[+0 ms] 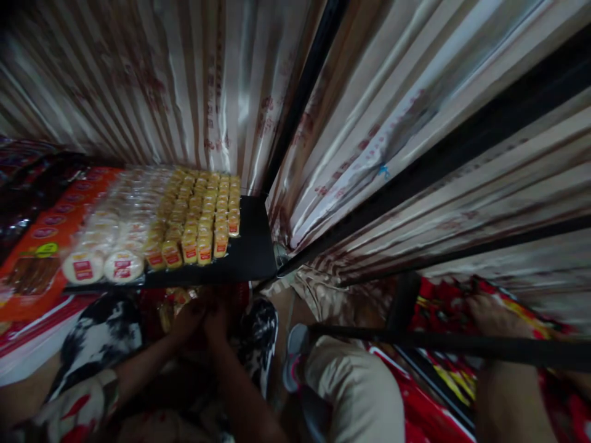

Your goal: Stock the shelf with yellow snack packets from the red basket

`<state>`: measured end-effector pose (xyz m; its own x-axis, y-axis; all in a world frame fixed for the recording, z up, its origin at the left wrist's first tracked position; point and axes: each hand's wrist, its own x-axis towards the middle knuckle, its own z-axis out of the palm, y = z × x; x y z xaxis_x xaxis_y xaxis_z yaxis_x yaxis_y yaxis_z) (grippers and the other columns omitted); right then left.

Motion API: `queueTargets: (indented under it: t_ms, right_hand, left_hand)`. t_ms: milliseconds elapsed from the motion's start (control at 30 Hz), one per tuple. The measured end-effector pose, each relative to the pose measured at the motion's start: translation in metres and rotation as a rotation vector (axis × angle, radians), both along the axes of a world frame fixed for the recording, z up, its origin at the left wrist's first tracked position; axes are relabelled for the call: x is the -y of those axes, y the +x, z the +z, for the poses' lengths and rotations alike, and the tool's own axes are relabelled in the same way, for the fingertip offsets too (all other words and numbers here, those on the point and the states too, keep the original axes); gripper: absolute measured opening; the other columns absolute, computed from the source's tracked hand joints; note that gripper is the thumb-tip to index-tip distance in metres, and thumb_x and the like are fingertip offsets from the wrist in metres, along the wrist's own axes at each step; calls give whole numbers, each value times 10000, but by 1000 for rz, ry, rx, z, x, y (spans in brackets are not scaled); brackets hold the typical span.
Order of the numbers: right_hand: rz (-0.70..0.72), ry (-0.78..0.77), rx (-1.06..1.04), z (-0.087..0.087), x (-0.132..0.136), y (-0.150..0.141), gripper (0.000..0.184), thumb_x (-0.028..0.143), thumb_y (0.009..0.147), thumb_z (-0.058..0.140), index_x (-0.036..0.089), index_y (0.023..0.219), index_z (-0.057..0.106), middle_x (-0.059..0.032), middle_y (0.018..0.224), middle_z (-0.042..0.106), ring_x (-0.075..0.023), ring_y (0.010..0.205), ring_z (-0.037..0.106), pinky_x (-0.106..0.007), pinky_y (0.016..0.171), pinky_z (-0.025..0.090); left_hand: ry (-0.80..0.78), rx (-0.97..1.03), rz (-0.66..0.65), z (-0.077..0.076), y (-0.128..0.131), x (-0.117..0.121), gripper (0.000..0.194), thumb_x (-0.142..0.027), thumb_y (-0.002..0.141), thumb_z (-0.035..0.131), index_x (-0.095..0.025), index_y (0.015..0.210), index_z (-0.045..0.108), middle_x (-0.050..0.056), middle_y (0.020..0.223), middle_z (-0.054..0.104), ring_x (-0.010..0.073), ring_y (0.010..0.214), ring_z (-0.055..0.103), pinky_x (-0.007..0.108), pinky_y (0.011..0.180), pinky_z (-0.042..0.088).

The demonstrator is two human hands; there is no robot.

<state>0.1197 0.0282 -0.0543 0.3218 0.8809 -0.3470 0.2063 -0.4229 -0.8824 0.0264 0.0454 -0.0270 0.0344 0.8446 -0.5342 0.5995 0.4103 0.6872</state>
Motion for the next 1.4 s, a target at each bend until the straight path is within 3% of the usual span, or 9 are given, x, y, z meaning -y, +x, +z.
queueTargets:
  t_ms: [233, 433, 600, 767, 900, 1000, 1133, 1233, 1400]
  right_hand:
    - [83, 46, -6, 34, 4, 4, 362, 125, 723, 490, 197, 1061, 599, -49, 1030, 658, -194, 966, 604, -331, 883, 449]
    - [249, 300, 354, 87, 8, 19, 420, 155, 732, 573, 186, 1150, 575, -83, 1119, 598, -227, 1073, 512, -381, 966, 371]
    - [570, 536, 479, 130, 13, 30, 419, 242, 780, 595, 215, 1197, 564, -76, 1179, 583, -241, 1107, 474, -375, 964, 365]
    - [748, 515, 421, 153, 14, 42, 390, 273, 751, 642, 285, 1138, 605, -23, 1000, 662, -212, 933, 584, -304, 840, 437]
    - [665, 465, 287, 157, 10, 55, 291, 309, 741, 639, 280, 1029, 668, -10, 876, 663, -179, 791, 609, -259, 727, 462]
    - [489, 442, 135, 153, 1, 63, 255, 316, 708, 654, 227, 945, 691, -23, 882, 663, -185, 808, 607, -277, 745, 469]
    - [187, 420, -161, 148, -18, 72, 301, 362, 694, 646, 189, 940, 656, -31, 876, 679, -183, 792, 620, -293, 740, 486]
    - [8, 426, -291, 142, -38, 78, 340, 386, 671, 652, 168, 931, 629, -39, 846, 686, -175, 752, 628, -292, 723, 493]
    - [-174, 450, -286, 124, -82, 83, 389, 367, 622, 653, 142, 934, 597, -72, 876, 682, -184, 786, 632, -303, 759, 491]
  left_hand:
    - [-36, 222, 172, 22, -25, -4, 325, -157, 703, 508, -143, 1014, 602, 82, 1021, 691, 203, 918, 644, 279, 771, 506]
    - [-124, 589, 249, 66, -45, -1, 317, -193, 668, 495, -136, 954, 621, 34, 774, 716, 151, 671, 649, 274, 671, 505]
    - [-18, 443, 10, 100, -50, -5, 254, -189, 554, 524, -162, 751, 681, 4, 704, 708, 172, 680, 622, 267, 657, 471]
    - [106, 337, -233, 132, -43, -14, 234, -215, 565, 502, -174, 699, 690, 1, 700, 701, 181, 702, 611, 258, 670, 455]
    - [180, 287, -387, 155, -28, -26, 234, -238, 617, 474, -174, 702, 682, -3, 673, 683, 177, 683, 603, 256, 665, 459]
    - [337, 256, -315, 170, -14, -33, 305, -306, 705, 451, -152, 858, 665, 42, 819, 689, 199, 786, 616, 295, 743, 475]
    - [740, 108, -179, 182, 2, -29, 340, -289, 785, 401, -173, 1038, 596, 72, 1128, 593, 209, 1092, 516, 344, 983, 377]
    - [805, 59, -223, 178, 14, -19, 305, -236, 792, 388, -199, 1009, 600, 64, 1180, 549, 203, 1141, 482, 351, 1019, 358]
    - [636, 197, -257, 152, 47, -16, 354, -220, 774, 421, -181, 1098, 560, 93, 1339, 439, 211, 1194, 455, 361, 999, 401]
